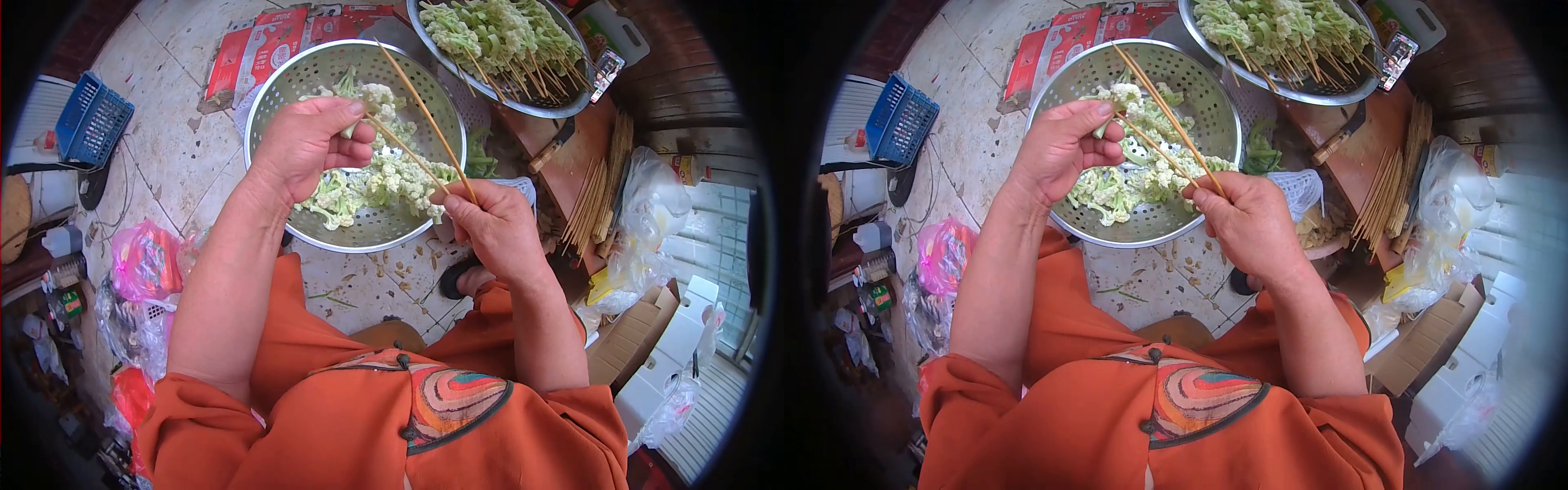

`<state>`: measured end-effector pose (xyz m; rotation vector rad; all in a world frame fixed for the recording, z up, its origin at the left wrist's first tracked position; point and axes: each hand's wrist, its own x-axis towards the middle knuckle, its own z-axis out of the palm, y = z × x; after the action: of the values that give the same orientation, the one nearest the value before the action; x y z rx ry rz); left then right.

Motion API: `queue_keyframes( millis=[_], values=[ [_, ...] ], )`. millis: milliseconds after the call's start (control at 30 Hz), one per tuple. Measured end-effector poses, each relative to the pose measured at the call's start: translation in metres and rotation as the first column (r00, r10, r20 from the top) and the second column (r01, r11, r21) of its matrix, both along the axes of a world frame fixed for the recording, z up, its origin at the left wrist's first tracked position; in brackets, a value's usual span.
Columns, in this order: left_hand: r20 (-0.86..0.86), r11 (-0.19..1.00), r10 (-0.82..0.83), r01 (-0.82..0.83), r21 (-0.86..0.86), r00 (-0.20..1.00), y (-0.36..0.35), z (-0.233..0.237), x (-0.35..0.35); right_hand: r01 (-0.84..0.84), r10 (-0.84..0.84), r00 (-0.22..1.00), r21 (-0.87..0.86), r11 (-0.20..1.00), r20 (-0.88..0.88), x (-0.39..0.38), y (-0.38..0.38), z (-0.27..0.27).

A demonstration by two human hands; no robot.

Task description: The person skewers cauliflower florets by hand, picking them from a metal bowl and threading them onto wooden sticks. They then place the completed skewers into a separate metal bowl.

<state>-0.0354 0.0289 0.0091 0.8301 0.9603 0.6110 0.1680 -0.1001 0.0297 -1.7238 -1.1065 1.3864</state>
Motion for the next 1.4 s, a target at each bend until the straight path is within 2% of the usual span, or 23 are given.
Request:
queue_keyframes(
  millis=[100,167,200,333,367,400,467,533,633,700,867,933,967,1000,1033,1067,1100,1133,1167,1200,1267,1333,1400],
  values=[
    [-0.099,0.999,-0.051,0.05,-0.006,0.994,-0.005,0.002,0.007,-0.005,0.005,1.0,0.02,1.0,0.023,-0.004,0.001,0.0],
    [-0.057,0.993,-0.112,0.109,-0.05,0.992,-0.022,0.002,0.02,-0.019,0.017,0.999,0.035,0.999,0.038,-0.006,0.005,-0.001],
    [-0.013,0.982,-0.168,0.166,-0.088,0.986,-0.029,0.001,0.025,0.0,0.001,1.0,0.01,1.0,-0.013,-0.007,0.008,-0.002],
    [0.014,0.992,-0.111,0.111,-0.051,0.994,-0.022,0.0,0.02,-0.002,0.002,0.995,0.001,1.0,-0.102,-0.006,0.013,-0.001],
    [-0.034,0.999,-0.047,0.048,0.001,0.998,-0.019,0.004,0.018,0.013,-0.014,0.996,-0.013,1.0,-0.09,-0.005,0.013,0.001],
    [-0.039,0.999,-0.051,0.05,-0.008,0.998,-0.013,0.004,0.014,0.016,-0.018,0.995,-0.021,1.0,-0.094,-0.005,0.014,0.003],
    [0.003,0.998,0.023,-0.023,0.056,1.0,-0.004,0.003,0.008,0.012,-0.009,0.995,0.028,1.0,-0.095,-0.005,0.015,0.008],
    [-0.023,0.999,0.008,-0.007,0.052,1.0,-0.006,0.005,0.01,0.027,-0.024,0.996,0.033,0.999,-0.09,-0.007,0.013,0.005],
    [0.009,0.998,-0.049,0.049,0.032,0.999,-0.013,0.007,0.013,0.058,-0.051,0.994,0.079,0.995,-0.091,-0.01,0.009,0.0],
    [-0.017,0.982,-0.186,0.185,-0.047,0.982,-0.027,0.009,0.023,0.065,-0.058,0.996,0.101,0.993,-0.071,-0.012,0.009,-0.001],
    [0.03,0.978,-0.201,0.202,-0.044,0.979,-0.028,0.003,0.023,0.061,-0.059,0.998,0.135,0.989,-0.019,-0.014,0.013,0.0],
    [-0.036,0.983,-0.173,0.175,0.057,0.984,-0.02,0.007,0.02,0.066,-0.062,0.998,0.169,0.983,-0.026,-0.011,0.015,-0.002],
    [-0.17,0.987,-0.088,0.11,0.12,0.982,-0.016,0.008,0.018,0.104,-0.093,0.993,0.151,0.983,-0.078,-0.008,0.015,-0.003],
    [-0.171,0.987,-0.09,0.111,0.119,0.981,-0.008,0.001,0.013,0.14,-0.123,0.984,0.132,0.981,-0.129,-0.005,0.015,-0.003],
    [-0.403,0.931,-0.126,0.248,0.268,0.906,0.001,-0.011,0.005,0.115,-0.104,0.991,0.138,0.984,-0.09,-0.003,0.014,-0.002],
    [-0.615,0.835,-0.107,0.406,0.371,0.781,0.006,-0.022,0.001,0.116,-0.104,0.99,0.141,0.983,-0.092,-0.003,0.013,-0.001],
    [-0.615,0.834,-0.106,0.407,0.373,0.781,0.007,-0.03,0.0,0.098,-0.093,0.994,0.125,0.987,-0.051,-0.004,0.012,0.0],
    [-0.82,0.756,-0.166,0.605,0.251,0.548,0.006,-0.04,0.0,0.082,-0.081,0.997,0.106,0.991,-0.01,-0.005,0.011,0.0],
    [-0.947,0.661,-0.187,0.747,0.074,0.259,0.004,-0.046,0.0,0.084,-0.083,0.996,0.105,0.991,-0.011,-0.006,0.01,-0.001],
    [-0.947,0.659,-0.189,0.748,0.073,0.258,-0.001,-0.053,0.002,0.06,-0.064,0.998,0.138,0.989,0.024,-0.008,0.01,-0.002],
    [-0.988,0.539,-0.106,0.829,-0.151,-0.111,-0.012,-0.063,0.008,0.034,-0.045,0.997,0.171,0.985,0.06,-0.01,0.01,-0.003],
    [-0.987,0.54,-0.088,0.827,-0.158,-0.131,-0.015,-0.083,0.004,0.005,-0.031,0.994,0.233,0.972,0.106,-0.011,0.01,-0.002],
    [-0.986,0.54,-0.068,0.825,-0.165,-0.152,-0.013,-0.083,0.004,-0.008,-0.021,0.993,0.253,0.967,0.113,-0.01,0.008,-0.003]
  ],
)
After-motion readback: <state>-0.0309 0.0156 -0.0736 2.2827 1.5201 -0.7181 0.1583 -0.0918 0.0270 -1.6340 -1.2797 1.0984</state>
